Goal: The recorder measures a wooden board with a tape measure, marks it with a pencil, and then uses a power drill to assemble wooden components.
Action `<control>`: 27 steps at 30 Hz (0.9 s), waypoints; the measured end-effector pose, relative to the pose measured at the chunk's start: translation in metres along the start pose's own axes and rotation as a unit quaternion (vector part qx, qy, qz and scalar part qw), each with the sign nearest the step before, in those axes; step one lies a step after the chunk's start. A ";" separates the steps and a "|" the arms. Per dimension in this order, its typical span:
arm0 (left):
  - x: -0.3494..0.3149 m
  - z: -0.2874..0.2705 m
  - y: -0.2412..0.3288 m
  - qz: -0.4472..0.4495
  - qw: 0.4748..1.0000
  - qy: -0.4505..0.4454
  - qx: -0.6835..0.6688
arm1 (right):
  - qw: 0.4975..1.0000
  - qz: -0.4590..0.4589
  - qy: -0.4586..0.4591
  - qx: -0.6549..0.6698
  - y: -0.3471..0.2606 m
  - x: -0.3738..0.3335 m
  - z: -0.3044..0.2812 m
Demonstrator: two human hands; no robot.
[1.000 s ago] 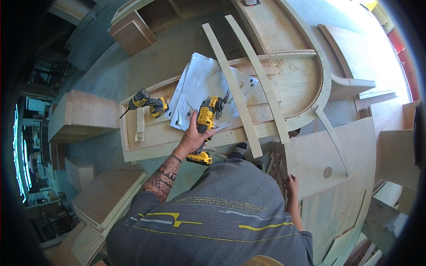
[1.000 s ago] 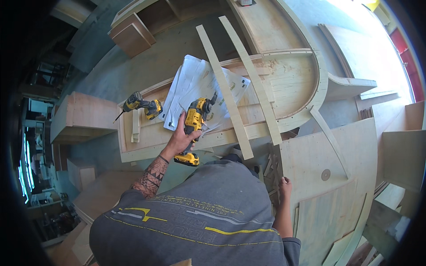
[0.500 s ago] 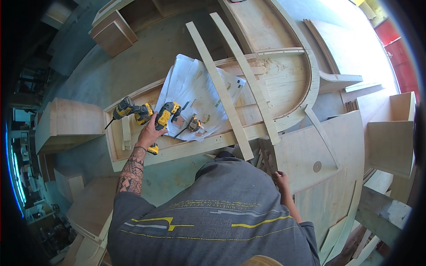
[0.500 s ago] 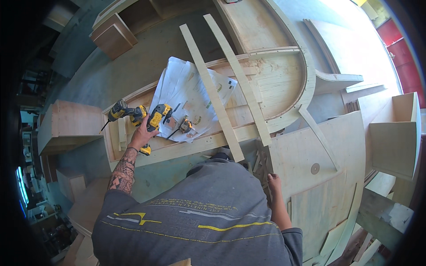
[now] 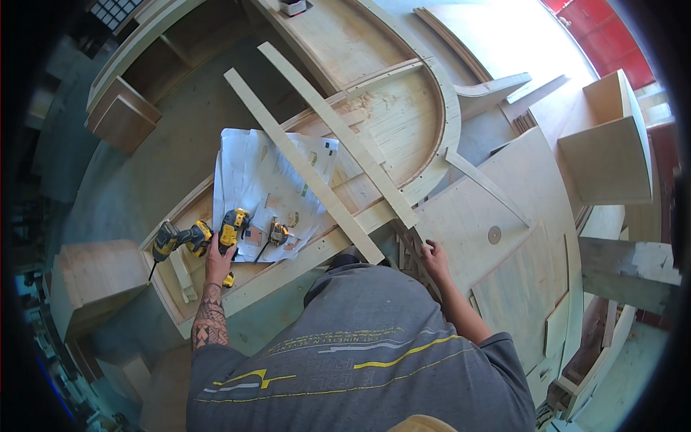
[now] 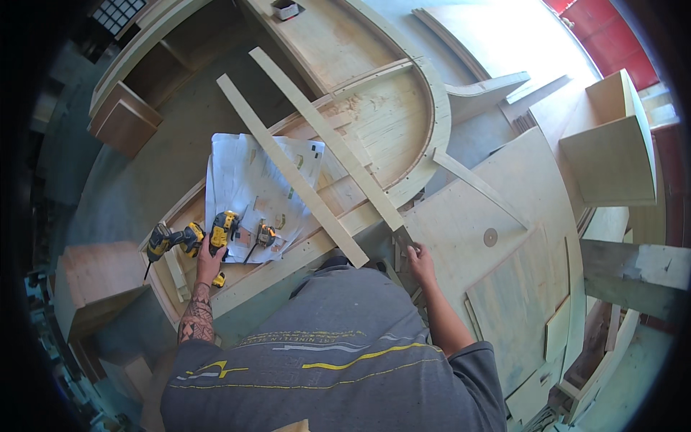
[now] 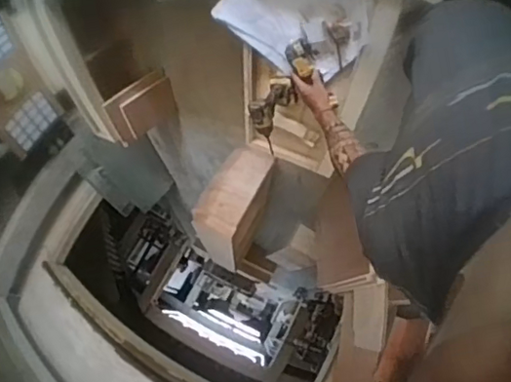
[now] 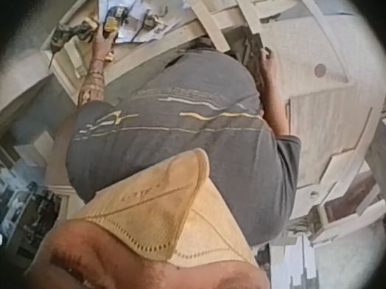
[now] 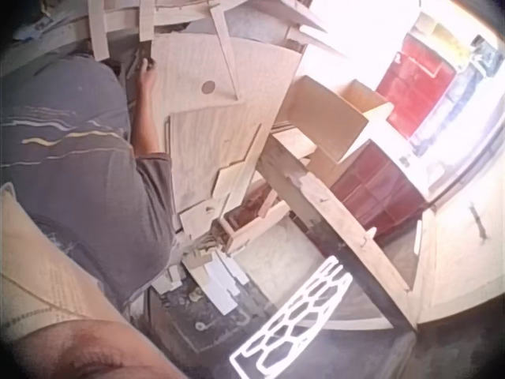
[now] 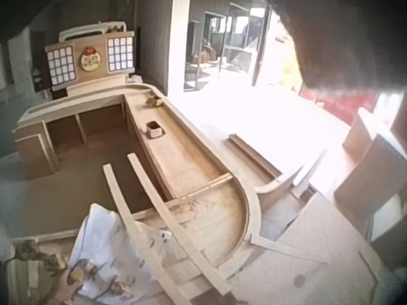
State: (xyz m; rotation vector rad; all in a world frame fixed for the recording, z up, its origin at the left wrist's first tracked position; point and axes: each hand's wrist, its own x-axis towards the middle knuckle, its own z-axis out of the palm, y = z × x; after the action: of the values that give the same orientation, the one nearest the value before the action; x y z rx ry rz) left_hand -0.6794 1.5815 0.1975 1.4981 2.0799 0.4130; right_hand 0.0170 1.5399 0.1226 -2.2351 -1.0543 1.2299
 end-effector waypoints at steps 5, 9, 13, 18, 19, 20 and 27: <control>-0.004 0.023 0.039 0.028 0.987 0.153 0.036 | 0.996 -0.018 0.006 0.083 -0.057 0.009 0.023; -0.007 0.053 0.116 0.114 0.975 0.190 -0.005 | 0.993 -0.044 0.028 0.104 -0.079 0.020 0.045; -0.004 0.084 0.194 0.209 0.970 0.080 -0.092 | 0.990 -0.033 0.069 0.119 -0.089 0.025 0.053; 0.009 0.127 0.252 0.226 0.968 -0.066 -0.081 | 0.978 -0.096 0.117 0.147 -0.097 0.004 0.042; 0.011 0.134 0.256 0.231 0.968 -0.079 -0.065 | 0.974 -0.115 0.133 0.144 -0.097 -0.001 0.039; 0.013 0.140 0.258 0.227 0.968 -0.086 -0.058 | 0.972 -0.123 0.144 0.140 -0.096 -0.008 0.036; 0.017 0.158 0.257 0.221 0.961 -0.161 -0.034 | 0.969 -0.129 0.210 0.024 -0.050 -0.066 0.019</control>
State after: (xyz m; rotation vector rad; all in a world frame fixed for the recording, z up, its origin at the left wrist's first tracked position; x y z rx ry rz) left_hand -0.3918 1.6741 0.2028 1.8493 1.4661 0.3685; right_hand -0.0427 1.5214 0.1805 -2.1085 -1.0840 0.6283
